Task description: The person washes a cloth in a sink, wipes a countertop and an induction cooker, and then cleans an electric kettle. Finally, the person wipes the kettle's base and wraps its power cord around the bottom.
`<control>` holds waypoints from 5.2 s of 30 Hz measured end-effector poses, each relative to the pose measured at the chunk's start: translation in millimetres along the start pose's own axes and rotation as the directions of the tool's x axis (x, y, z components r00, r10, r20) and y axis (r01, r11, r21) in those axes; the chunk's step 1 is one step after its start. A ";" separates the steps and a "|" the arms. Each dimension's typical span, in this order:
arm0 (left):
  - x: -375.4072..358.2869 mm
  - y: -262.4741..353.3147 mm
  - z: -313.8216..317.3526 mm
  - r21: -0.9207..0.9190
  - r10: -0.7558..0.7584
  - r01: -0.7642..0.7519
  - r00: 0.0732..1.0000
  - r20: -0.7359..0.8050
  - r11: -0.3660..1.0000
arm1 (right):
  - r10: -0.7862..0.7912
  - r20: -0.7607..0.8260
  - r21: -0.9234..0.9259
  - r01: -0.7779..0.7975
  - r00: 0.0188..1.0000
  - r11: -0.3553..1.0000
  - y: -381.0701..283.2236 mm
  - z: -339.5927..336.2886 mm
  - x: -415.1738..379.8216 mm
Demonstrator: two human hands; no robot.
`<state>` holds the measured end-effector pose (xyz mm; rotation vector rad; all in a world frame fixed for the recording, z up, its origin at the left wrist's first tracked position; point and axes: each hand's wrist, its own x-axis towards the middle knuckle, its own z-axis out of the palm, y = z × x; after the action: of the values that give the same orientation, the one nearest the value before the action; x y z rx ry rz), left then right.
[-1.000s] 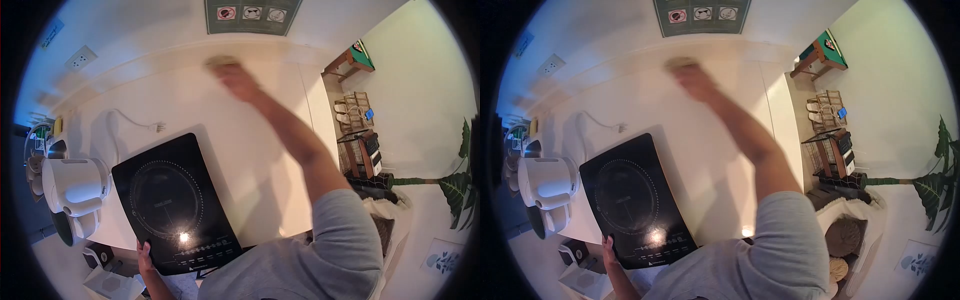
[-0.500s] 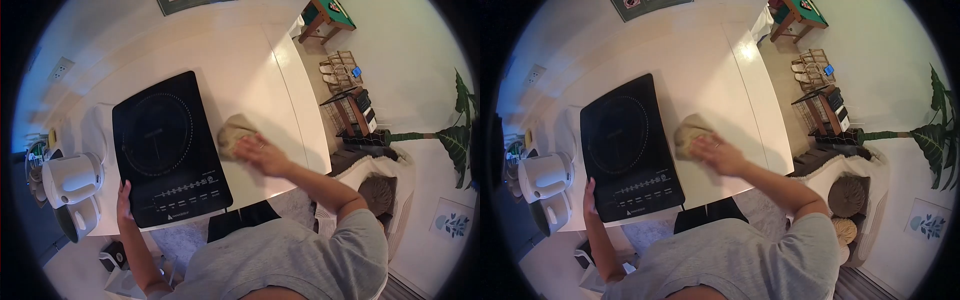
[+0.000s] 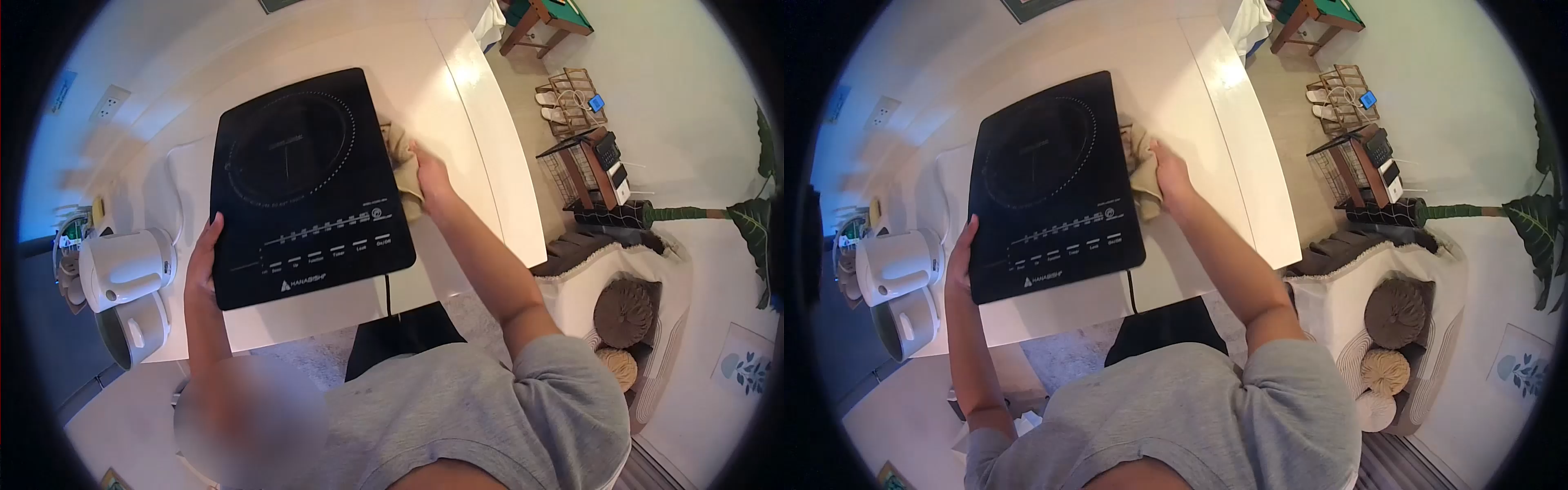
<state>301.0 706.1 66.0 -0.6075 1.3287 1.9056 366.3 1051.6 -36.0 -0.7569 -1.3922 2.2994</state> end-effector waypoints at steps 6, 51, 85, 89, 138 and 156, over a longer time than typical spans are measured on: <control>23.0 -12.3 -1.6 0.090 0.034 -0.041 0.996 0.077 0.995 | 0.603 0.337 0.181 -0.678 0.723 0.712 -18.9 -13.4 -35.6; 76.1 -58.7 42.7 0.100 0.295 -0.335 0.911 0.288 0.937 | -0.073 -0.498 0.069 0.124 0.864 0.990 -44.8 -214.5 -274.4; -15.4 -144.7 17.3 -0.153 0.391 -0.418 0.903 -0.181 0.895 | 0.008 0.941 -0.338 0.941 0.338 0.005 4.3 224.8 151.5; -15.0 -150.4 23.3 -0.173 0.382 -0.421 0.898 -0.219 0.890 | 0.123 0.693 -0.713 0.701 0.711 -0.034 -34.1 164.8 183.8; -182.1 -203.3 -169.1 0.399 0.579 -0.427 0.679 -0.452 0.812 | -0.221 0.683 -0.719 0.694 0.696 -0.037 141.0 179.3 -220.8; -70.3 -156.0 -27.1 0.294 0.515 -0.500 0.857 0.030 0.815 | -0.229 0.539 -0.841 0.500 0.811 -0.206 37.2 -46.8 -235.7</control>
<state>465.9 692.4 14.7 -0.1492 1.9109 2.0432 581.7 939.3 -24.8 -0.2089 -2.8959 0.3715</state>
